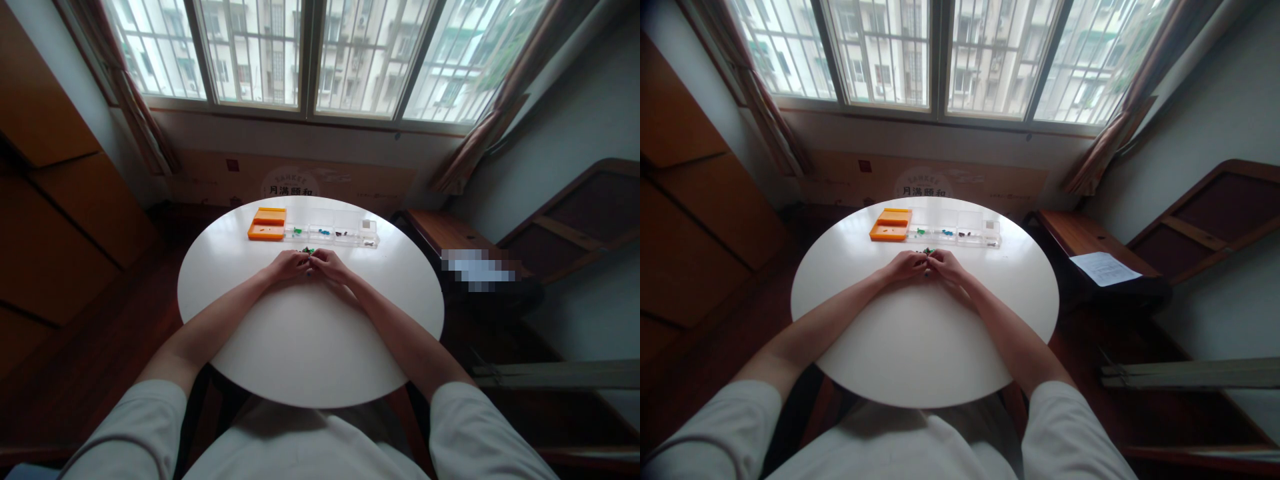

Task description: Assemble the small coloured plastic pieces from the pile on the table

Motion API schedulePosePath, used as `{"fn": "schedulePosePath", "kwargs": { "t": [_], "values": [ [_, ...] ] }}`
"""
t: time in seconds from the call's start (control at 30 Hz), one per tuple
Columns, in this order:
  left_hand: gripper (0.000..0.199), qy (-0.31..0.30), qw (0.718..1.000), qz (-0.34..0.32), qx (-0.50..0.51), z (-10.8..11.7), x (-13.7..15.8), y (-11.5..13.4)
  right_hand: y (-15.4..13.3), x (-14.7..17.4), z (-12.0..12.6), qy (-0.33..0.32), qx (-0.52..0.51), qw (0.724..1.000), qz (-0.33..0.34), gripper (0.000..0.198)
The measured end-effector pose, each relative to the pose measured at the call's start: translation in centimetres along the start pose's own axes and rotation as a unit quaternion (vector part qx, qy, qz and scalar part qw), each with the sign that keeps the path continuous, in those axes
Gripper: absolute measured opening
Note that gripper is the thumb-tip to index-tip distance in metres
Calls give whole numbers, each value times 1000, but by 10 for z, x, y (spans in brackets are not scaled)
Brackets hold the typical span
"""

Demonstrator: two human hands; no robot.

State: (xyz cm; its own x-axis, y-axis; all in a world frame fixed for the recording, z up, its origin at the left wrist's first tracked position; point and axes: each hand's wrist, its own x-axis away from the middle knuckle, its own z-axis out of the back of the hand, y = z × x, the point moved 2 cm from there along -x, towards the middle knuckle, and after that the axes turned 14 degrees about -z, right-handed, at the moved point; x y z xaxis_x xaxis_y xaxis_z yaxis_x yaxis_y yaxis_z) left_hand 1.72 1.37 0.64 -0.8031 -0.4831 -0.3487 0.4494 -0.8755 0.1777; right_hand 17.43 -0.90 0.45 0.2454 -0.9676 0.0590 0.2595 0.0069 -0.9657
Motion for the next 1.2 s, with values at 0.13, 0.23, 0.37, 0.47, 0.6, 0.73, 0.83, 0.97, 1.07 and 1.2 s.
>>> {"fn": "schedulePosePath", "kwargs": {
  "t": [0.13, 0.23, 0.37, 0.47, 0.6, 0.73, 0.83, 0.97, 1.07, 1.2],
  "values": [
    [37, -4, 1000, 0, 1, 1, 0, 1, 1, -1, 0, 3, 0, 1000, -4, 32],
    [35, -4, 1000, 3, 3, 2, 0, 1, 1, -1, 0, 3, -3, 1000, -5, 32],
    [34, -2, 1000, 1, 1, 1, 0, 1, 2, -1, -1, 6, 2, 1000, -3, 32],
    [34, -4, 1000, 1, 0, -1, 0, 0, 2, -2, -1, 4, 3, 1000, -1, 31],
    [34, -1, 1000, -1, 3, -1, 0, -1, 1, -1, -1, 4, 5, 1000, 3, 31],
    [35, 3, 1000, -5, 7, -1, 0, -1, 0, 0, -1, 2, 2, 1000, -1, 32],
    [35, 4, 1000, -5, 11, -1, 0, -1, 0, 0, -1, 2, 0, 1000, -2, 32],
    [34, 6, 1000, -4, 10, 0, 0, -1, -1, 0, -2, 5, -3, 1000, -5, 32],
    [33, 4, 1000, 0, 4, 0, 0, 0, 0, 0, -2, 5, -4, 1000, -6, 32],
    [33, -1, 1000, 2, 1, 0, 0, 0, 1, -1, -1, 5, -7, 1000, -8, 32]
  ]
}}
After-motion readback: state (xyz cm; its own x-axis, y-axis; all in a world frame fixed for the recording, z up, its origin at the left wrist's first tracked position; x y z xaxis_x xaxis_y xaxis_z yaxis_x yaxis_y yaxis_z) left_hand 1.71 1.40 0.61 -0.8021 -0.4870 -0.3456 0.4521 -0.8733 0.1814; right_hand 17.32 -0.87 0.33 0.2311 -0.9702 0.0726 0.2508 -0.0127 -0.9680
